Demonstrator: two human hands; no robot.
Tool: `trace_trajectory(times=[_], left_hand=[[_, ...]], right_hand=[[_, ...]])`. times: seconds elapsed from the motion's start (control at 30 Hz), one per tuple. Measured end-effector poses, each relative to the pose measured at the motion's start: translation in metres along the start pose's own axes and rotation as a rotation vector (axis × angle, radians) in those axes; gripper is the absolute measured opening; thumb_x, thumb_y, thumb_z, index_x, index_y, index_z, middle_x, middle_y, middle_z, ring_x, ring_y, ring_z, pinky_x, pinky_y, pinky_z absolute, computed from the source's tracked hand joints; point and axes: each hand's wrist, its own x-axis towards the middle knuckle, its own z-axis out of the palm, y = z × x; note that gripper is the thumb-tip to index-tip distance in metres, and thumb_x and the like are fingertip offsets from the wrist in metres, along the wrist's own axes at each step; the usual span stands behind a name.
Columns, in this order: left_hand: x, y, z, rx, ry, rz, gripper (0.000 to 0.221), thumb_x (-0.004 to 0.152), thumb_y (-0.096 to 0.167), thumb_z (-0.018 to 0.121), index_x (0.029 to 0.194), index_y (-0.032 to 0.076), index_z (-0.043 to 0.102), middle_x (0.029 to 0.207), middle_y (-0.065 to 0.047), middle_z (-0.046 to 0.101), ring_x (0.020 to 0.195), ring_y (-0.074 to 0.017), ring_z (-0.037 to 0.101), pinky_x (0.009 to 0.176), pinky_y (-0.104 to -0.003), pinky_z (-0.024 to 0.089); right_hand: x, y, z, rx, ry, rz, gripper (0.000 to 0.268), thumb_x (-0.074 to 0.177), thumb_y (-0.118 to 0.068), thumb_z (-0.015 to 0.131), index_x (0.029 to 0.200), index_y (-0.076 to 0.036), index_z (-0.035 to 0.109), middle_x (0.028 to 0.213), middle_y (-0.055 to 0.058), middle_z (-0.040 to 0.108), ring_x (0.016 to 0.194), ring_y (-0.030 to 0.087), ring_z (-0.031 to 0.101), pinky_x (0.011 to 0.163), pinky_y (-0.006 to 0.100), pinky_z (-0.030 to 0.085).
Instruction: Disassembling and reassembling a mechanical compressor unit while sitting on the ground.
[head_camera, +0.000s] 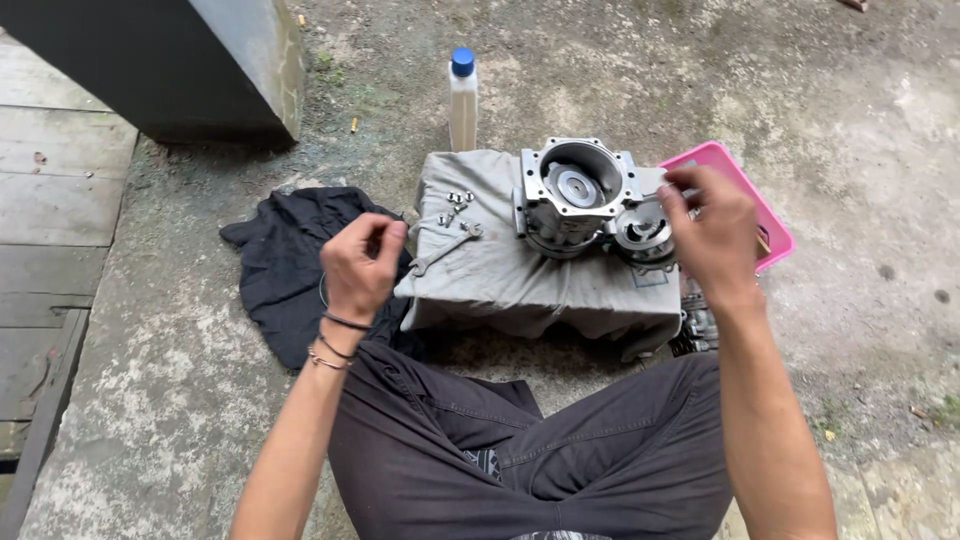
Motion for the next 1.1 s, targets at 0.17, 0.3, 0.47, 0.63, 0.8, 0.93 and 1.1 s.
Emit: trace_trajectory(times=[0.17,0.3,0.47,0.63,0.8,0.93,1.1], left_hand=[[-0.009,0.043,0.060,-0.268,-0.084,0.120,0.012,0.098,0.023,0.070,0.096,0.011,0.072,0.083,-0.010,0.071,0.079,-0.0275,0.069,0.071,-0.036,0.055],[-0.029,0.060,0.105,-0.354,-0.217,0.067,0.013,0.100,0.025,0.066,0.102,0.014,0.072,0.088,-0.009,0.072,0.081,-0.0269,0.069,0.072,-0.035,0.055],[-0.050,0.081,0.151,-0.386,-0.369,0.048,0.015,0.099,0.028,0.065,0.106,0.016,0.070,0.090,-0.007,0.071,0.085,-0.0275,0.070,0.075,-0.038,0.056],[-0.058,0.103,0.173,-0.423,-0.447,-0.028,0.020,0.098,0.031,0.066,0.110,0.015,0.068,0.094,-0.007,0.072,0.087,-0.0274,0.070,0.074,-0.039,0.056],[-0.068,0.100,0.200,-0.494,-0.582,-0.285,0.043,0.098,0.041,0.064,0.127,0.010,0.060,0.108,-0.018,0.071,0.096,-0.0334,0.070,0.077,-0.044,0.057],[-0.074,0.098,0.224,-0.505,-0.685,-0.467,0.066,0.097,0.058,0.057,0.138,0.007,0.050,0.116,-0.022,0.069,0.105,-0.0367,0.069,0.084,-0.047,0.055],[-0.082,0.107,0.249,-0.839,-0.712,-0.770,0.095,0.091,0.064,0.067,0.145,-0.007,0.035,0.122,-0.038,0.055,0.108,-0.0459,0.065,0.081,-0.048,0.060]], right_hand=[[-0.028,0.058,0.000,-0.199,0.023,0.202,0.048,0.094,-0.025,0.082,0.126,0.005,0.062,0.108,0.031,0.063,0.091,0.050,0.067,0.078,0.057,0.053],[-0.041,0.071,0.020,0.073,-0.216,0.657,0.090,0.089,-0.049,0.077,0.152,-0.002,0.035,0.137,0.045,0.049,0.120,0.060,0.055,0.095,0.064,0.048],[-0.045,0.083,0.038,0.425,-0.046,0.852,0.081,0.082,-0.033,0.088,0.142,0.002,0.046,0.127,0.042,0.052,0.099,0.049,0.067,0.061,0.049,0.064],[-0.052,0.085,0.040,0.475,0.073,0.810,0.070,0.074,-0.017,0.091,0.129,0.007,0.056,0.108,0.040,0.058,0.078,0.044,0.071,0.050,0.050,0.064],[-0.067,0.056,0.032,0.614,0.142,0.745,0.063,0.079,-0.007,0.084,0.130,0.011,0.054,0.105,0.031,0.064,0.078,0.036,0.072,0.053,0.044,0.064],[-0.087,0.059,0.027,0.741,0.175,0.780,0.059,0.078,-0.005,0.084,0.129,0.006,0.056,0.098,0.021,0.061,0.071,0.033,0.071,0.050,0.046,0.064],[-0.117,0.041,0.008,0.719,0.221,0.778,0.061,0.077,-0.007,0.086,0.130,0.000,0.058,0.099,0.016,0.061,0.074,0.029,0.069,0.055,0.046,0.064]])
